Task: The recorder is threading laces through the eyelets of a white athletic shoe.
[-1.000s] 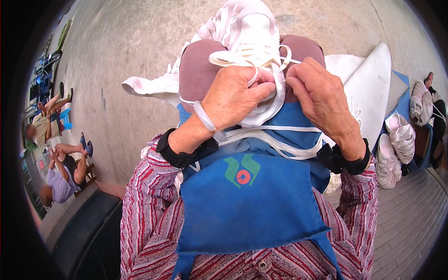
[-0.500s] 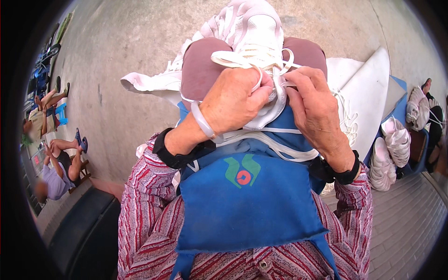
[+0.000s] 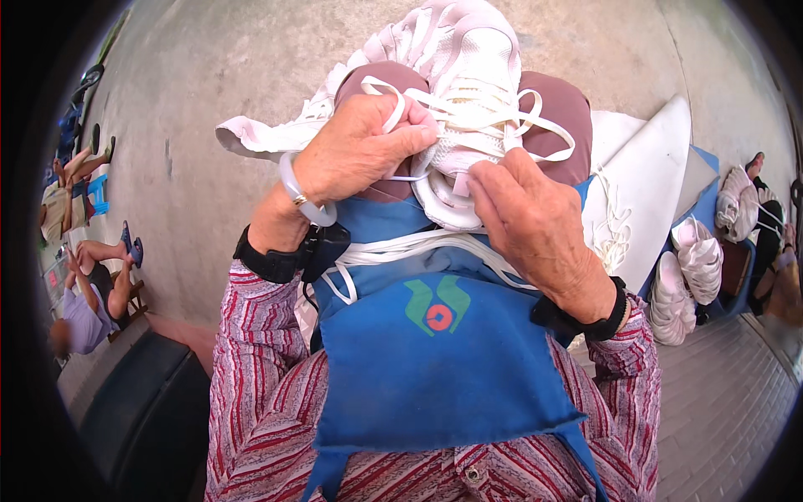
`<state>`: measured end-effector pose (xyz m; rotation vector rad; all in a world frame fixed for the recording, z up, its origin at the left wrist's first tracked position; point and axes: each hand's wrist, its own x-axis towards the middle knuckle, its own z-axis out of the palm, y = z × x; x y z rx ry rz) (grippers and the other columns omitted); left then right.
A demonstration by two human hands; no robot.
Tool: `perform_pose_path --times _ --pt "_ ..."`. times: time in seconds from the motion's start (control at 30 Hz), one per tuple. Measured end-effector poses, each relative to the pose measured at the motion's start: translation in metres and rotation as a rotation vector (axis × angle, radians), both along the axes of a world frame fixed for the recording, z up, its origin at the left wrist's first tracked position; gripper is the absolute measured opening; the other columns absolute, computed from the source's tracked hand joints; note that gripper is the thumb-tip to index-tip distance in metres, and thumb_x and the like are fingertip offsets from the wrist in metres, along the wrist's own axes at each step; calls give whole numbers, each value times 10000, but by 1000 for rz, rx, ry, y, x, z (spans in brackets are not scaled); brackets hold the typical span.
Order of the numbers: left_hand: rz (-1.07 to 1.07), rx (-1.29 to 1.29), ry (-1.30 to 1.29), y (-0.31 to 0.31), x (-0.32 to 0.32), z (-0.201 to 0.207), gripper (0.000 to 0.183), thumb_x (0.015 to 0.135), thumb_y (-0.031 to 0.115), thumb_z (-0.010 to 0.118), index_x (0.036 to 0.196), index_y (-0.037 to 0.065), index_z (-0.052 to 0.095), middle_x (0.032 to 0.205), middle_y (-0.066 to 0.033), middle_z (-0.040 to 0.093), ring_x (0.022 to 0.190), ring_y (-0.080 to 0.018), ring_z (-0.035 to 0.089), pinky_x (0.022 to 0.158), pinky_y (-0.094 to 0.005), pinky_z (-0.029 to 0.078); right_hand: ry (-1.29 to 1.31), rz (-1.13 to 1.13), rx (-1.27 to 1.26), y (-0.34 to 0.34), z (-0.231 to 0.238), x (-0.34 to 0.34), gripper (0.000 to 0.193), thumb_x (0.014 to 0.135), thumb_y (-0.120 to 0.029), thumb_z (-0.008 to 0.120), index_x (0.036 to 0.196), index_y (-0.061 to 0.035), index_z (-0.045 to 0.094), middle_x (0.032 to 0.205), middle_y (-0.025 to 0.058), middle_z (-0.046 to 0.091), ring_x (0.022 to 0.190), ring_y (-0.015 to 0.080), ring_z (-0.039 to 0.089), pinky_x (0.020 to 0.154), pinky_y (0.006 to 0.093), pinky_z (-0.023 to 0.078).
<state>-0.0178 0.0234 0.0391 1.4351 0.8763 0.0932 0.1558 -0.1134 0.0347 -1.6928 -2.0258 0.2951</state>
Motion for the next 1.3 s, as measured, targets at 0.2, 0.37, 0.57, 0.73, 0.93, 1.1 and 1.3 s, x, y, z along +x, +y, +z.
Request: perform_pose_path --times 0.2,0.37,0.57,0.73,0.93,1.1,1.3 --pt "122 -45 -110 4 -17 -8 277 954 265 515 904 6 602 719 10 556 602 -58 509 520 -222 418 10 -111 -114 10 9 1 257 823 -45 652 1073 -26 598 839 128 563 655 296 596 556 377 477" --pt "-41 613 -248 -9 -20 -12 413 998 347 404 958 -5 616 751 -62 587 613 -155 547 597 -273 465 -62 -198 -56 26 8 14 372 836 -95 634 1187 -11 544 864 136 561 654 278 610 541 358 503" --pt "-64 589 15 2 -30 -8 438 1009 377 393 976 19 642 742 -68 597 664 -188 568 671 -296 473 90 -144 -106 27 28 1 260 793 -81 698 1035 -39 614 822 102 570 603 226 569 534 329 477" --pt "185 -53 -221 -5 -28 -3 166 946 172 579 983 17 626 839 -47 665 736 -81 617 706 -216 519 -126 58 -166 31 17 -15 231 811 -105 679 1023 -58 601 801 103 558 654 259 620 530 373 484" --pt "241 -83 -263 -8 -31 -17 110 908 62 610 996 -4 623 895 -73 674 826 -113 662 758 -225 536 41 -162 -42 47 15 -5 277 840 -18 620 1114 -12 583 816 160 580 620 276 597 543 376 481" --pt "328 -15 -287 -12 -24 -24 98 889 40 629 978 1 614 897 -56 664 817 -107 660 736 -221 538 166 -193 -56 37 27 -16 193 825 -11 636 1017 -23 615 780 134 566 630 280 592 553 368 482" --pt "307 159 -196 -12 -19 -22 102 879 32 639 962 5 587 870 -44 653 800 -96 655 700 -217 539 127 -83 -139 36 12 -28 77 827 -34 640 886 -16 594 738 135 535 652 326 596 552 407 480"
